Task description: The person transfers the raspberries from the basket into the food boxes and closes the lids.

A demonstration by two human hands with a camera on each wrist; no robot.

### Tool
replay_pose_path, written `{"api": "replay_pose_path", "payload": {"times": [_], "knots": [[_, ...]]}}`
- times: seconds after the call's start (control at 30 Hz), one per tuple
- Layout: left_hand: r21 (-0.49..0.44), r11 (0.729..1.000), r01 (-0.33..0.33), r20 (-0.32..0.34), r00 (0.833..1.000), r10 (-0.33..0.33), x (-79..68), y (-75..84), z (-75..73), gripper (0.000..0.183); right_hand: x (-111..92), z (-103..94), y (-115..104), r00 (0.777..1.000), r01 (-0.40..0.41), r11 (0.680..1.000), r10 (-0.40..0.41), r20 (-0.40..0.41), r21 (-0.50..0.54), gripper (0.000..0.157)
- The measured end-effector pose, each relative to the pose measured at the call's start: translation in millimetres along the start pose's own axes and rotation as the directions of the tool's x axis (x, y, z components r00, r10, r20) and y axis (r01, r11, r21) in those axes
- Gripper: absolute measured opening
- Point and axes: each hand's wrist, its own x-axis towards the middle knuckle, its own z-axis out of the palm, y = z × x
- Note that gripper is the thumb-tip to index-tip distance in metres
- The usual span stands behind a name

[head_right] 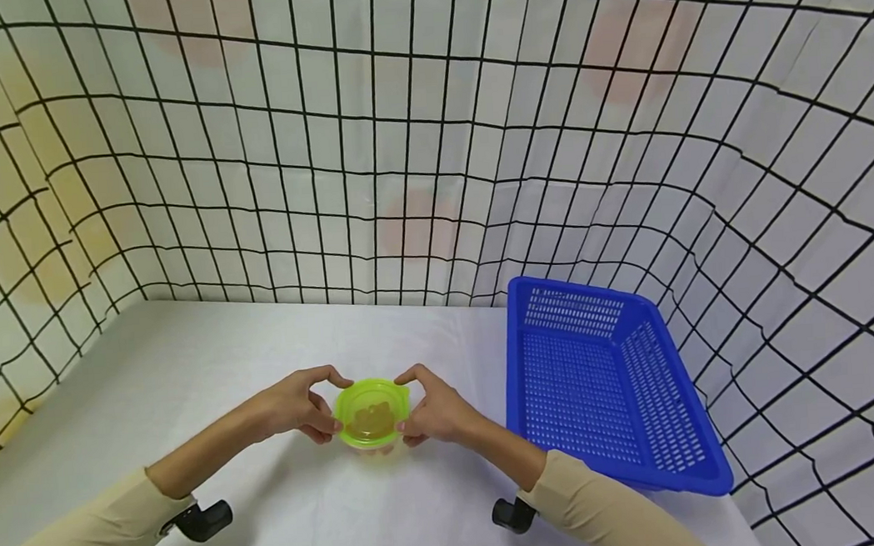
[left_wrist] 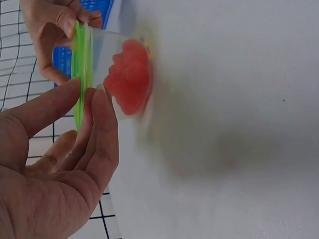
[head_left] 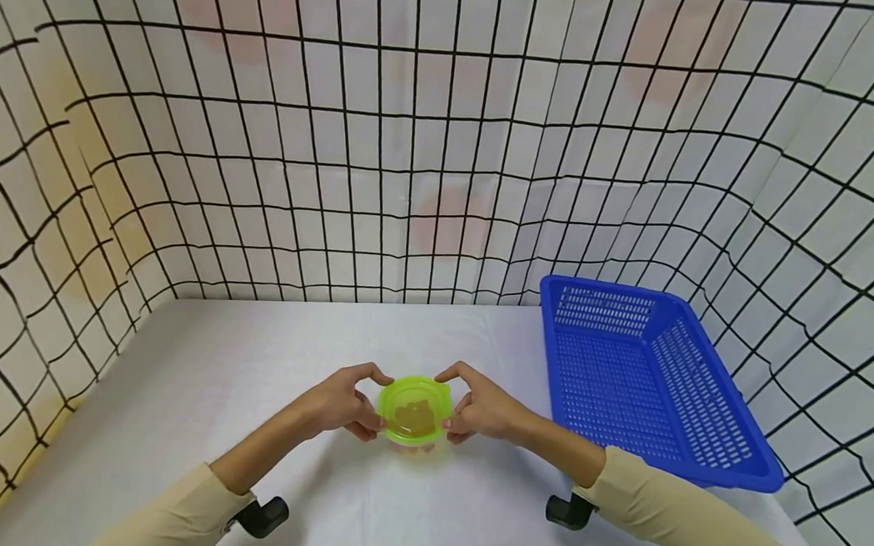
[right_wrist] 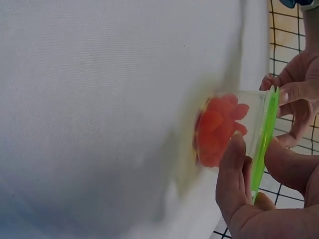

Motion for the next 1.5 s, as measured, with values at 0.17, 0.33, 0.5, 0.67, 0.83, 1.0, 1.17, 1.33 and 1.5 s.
{"api": "replay_pose_path", "payload": {"times": [0.17, 0.33, 0.5, 0.67, 0.83, 1.0, 1.17, 1.33, 1.5], "knots": [[0.001, 1.000, 0.010, 0.001, 1.000, -0.010, 0.0, -0.7, -0.7, 0.058, 3.0, 0.8, 3.6, 1.000, -0.011, 0.999, 0.010, 0.023, 0.038, 0.066], [-0.014, 1.000, 0.003, 0.013, 1.000, -0.003, -1.1, -1.0, -2.3, 0.058, 5.8, 1.1, 6.2, 1.000, -0.011, 0.999, 0.010, 0.027, 0.039, 0.065], [-0.025, 1.000, -0.003, 0.020, 1.000, 0.004, -1.6, -0.3, -3.7, 0.059, 6.1, 2.8, 4.3, 1.000, 0.004, 1.000, -0.004, 0.009, 0.010, 0.065], [-0.047, 0.999, -0.009, 0.024, 1.000, 0.010, -0.1, 0.3, -5.3, 0.060, 6.2, 3.6, 1.1, 1.000, -0.002, 1.000, 0.002, -0.013, -0.009, 0.064], [-0.057, 0.998, -0.015, 0.019, 1.000, 0.016, 0.5, 0.8, -4.0, 0.060, 6.5, 3.7, -0.7, 1.000, 0.000, 1.000, 0.000, -0.013, -0.010, 0.064], [-0.065, 0.998, -0.012, 0.008, 1.000, 0.013, -0.7, 1.9, -1.9, 0.060, 7.1, 5.0, 0.3, 0.999, 0.029, 0.999, -0.030, -0.018, -0.024, 0.063], [-0.074, 0.997, -0.010, 0.009, 1.000, 0.011, -0.6, 1.9, -1.7, 0.060, 7.8, 7.9, 5.1, 0.996, 0.079, 0.996, -0.079, -0.029, -0.031, 0.063], [-0.064, 0.998, -0.004, 0.016, 1.000, 0.005, 0.5, 0.7, -2.5, 0.059, 7.8, 7.1, 6.4, 0.997, 0.074, 0.996, -0.075, -0.033, -0.050, 0.063], [-0.046, 0.999, -0.003, 0.041, 0.999, 0.005, 1.2, 0.3, -2.6, 0.059, 5.2, 3.9, 7.7, 0.998, 0.061, 0.997, -0.061, -0.005, -0.042, 0.065]]}}
